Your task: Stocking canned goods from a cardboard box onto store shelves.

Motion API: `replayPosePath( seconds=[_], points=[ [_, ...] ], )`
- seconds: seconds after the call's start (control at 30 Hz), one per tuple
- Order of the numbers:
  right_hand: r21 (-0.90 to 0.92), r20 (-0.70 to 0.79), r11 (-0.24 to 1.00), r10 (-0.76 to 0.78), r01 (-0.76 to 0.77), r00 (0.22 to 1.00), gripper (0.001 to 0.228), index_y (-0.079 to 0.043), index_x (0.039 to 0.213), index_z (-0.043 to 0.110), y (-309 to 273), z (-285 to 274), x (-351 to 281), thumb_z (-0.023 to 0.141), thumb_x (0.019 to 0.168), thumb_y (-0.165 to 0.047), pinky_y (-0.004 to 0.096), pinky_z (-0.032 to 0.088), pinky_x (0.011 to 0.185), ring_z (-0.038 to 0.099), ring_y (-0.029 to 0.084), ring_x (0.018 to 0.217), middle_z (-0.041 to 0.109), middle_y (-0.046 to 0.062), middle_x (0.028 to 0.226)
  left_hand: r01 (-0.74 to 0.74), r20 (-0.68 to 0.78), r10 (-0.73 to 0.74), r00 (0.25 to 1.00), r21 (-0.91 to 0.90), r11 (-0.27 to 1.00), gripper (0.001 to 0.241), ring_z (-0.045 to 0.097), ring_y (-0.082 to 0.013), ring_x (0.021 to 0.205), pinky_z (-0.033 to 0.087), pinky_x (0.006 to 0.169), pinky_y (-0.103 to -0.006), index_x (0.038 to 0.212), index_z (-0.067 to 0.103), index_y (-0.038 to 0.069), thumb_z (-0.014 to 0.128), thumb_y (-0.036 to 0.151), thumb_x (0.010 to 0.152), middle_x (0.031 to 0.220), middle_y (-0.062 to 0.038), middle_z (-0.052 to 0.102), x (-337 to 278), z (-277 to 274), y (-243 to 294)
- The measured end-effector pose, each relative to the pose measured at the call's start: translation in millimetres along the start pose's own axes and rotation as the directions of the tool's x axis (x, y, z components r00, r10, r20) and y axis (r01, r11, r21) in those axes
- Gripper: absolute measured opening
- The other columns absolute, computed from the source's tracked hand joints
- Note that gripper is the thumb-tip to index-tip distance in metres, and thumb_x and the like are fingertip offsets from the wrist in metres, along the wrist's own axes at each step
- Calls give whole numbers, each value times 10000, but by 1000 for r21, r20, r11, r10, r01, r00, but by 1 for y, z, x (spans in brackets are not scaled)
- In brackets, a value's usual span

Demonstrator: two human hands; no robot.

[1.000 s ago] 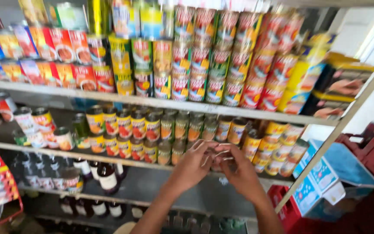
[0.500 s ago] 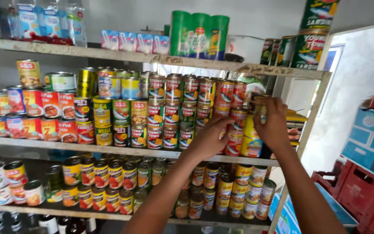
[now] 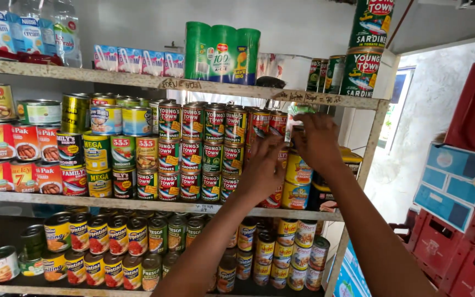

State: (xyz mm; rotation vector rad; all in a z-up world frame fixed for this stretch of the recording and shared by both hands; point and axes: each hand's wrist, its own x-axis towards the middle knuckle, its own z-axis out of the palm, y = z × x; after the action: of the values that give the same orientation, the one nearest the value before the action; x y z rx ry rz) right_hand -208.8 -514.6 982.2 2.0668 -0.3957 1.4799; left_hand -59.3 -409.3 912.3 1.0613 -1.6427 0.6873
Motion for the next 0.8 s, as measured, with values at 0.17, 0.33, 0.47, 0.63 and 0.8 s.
replayPosePath(
  seconds=[0.17, 0.33, 0.47, 0.63, 0.8],
  points=[
    [238, 53, 971, -50, 36, 997, 381, -78, 1260, 619, -15, 20, 27, 686, 907, -201, 523, 473, 987, 581, 416, 1144, 671, 185, 1147, 98, -93, -90, 992, 80, 992, 703, 385, -450, 1330, 382, 1130, -515, 1421, 485, 38, 679, -6, 747, 1434, -214, 439, 18, -26, 6],
    [204, 199, 969, 97, -138, 975, 566, -46, 1388, 501, -47, 38, 43, 691, 915, -290, 558, 470, 915, 636, 442, 1000, 684, 219, 1027, 250, -23, -249, 968, 112, 962, 751, 374, -474, 1328, 371, 1113, -539, 1504, 382, 88, 668, 3, 815, 1411, -245, 401, 9, -30, -15],
    [142, 268, 957, 210, -254, 940, 643, -67, 1401, 445, -60, 54, 40, 704, 902, -380, 568, 476, 866, 646, 460, 1033, 674, 249, 1123, 219, -27, -219, 975, -17, 976, 829, 309, -496, 1374, 302, 1147, -548, 1533, 265, 45, 687, 22, 820, 1477, -265, 331, -5, -27, -37],
    [119, 245, 930, 311, -347, 918, 628, -77, 1331, 467, -71, 51, 38, 747, 891, -428, 597, 409, 909, 652, 435, 1033, 656, 221, 1165, 264, 24, -264, 964, -31, 964, 855, 294, -465, 1360, 274, 1165, -538, 1550, 240, 48, 694, 56, 826, 1513, -247, 318, -13, -27, -48],
    [341, -234, 927, 245, -157, 941, 605, -63, 1309, 503, -75, 54, 20, 849, 879, -310, 464, 461, 882, 645, 397, 1063, 613, 160, 1190, 285, -59, -286, 956, -15, 958, 892, 304, -447, 1365, 278, 1186, -517, 1546, 239, 17, 740, 126, 817, 1462, -264, 339, -22, -16, -64]
  ],
)
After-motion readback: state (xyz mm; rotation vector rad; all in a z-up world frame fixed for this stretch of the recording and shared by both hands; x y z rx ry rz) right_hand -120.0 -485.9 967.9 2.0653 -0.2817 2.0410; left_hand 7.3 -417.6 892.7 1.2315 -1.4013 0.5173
